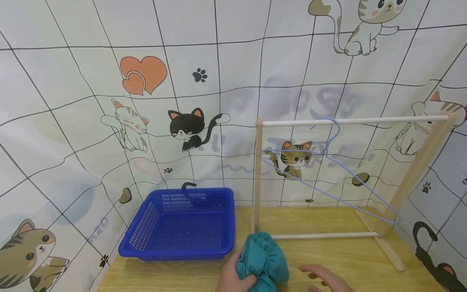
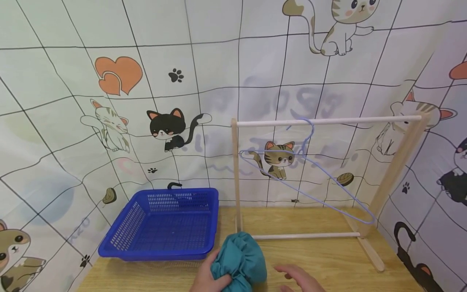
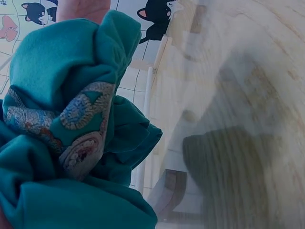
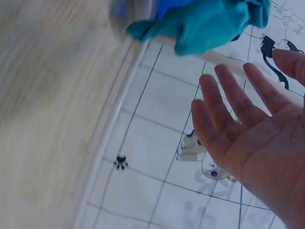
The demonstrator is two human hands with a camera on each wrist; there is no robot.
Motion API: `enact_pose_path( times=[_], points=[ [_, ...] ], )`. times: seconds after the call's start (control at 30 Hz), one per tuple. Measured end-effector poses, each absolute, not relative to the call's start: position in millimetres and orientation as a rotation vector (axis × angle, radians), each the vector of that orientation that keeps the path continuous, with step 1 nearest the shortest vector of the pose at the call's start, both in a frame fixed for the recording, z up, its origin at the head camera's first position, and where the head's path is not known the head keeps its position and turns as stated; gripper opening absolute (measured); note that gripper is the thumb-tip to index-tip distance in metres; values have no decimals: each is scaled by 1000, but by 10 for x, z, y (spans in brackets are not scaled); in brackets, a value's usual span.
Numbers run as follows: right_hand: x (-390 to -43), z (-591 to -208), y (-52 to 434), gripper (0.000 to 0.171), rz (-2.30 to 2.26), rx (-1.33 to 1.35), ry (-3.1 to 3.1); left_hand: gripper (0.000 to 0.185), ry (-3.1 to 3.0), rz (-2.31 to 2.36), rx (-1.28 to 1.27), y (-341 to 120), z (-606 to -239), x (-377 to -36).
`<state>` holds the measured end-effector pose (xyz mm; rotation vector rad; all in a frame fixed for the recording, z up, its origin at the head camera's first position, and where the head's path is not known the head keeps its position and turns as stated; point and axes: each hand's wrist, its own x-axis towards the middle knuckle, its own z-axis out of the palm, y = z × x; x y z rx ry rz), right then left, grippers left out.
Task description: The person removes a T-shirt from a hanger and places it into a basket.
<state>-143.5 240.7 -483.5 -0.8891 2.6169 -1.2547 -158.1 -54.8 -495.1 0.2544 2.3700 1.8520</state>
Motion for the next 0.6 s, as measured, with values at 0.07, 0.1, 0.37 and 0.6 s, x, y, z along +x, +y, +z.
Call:
enact_pose_path(
  times=[0.07,0.1,0.37,0.6],
  points=[
    [-1425,-4866,2448,40,-1057,-1056,2927,67,2364,1869,260,-569,-4926,-1580],
    [-1418,-4879,2464,42,-919,-1097,3089,66,2370,1880,279,-580,-4915,-1577],
    [-1431,-4866,2608,58,-146,-1015,3590,65,2403,1905,333,-660,-4863,-1580],
    [-1451,-4860,2657,59,-145,-1068,3588,65,2341,1986,309,-711,-4794,-1573]
  ],
)
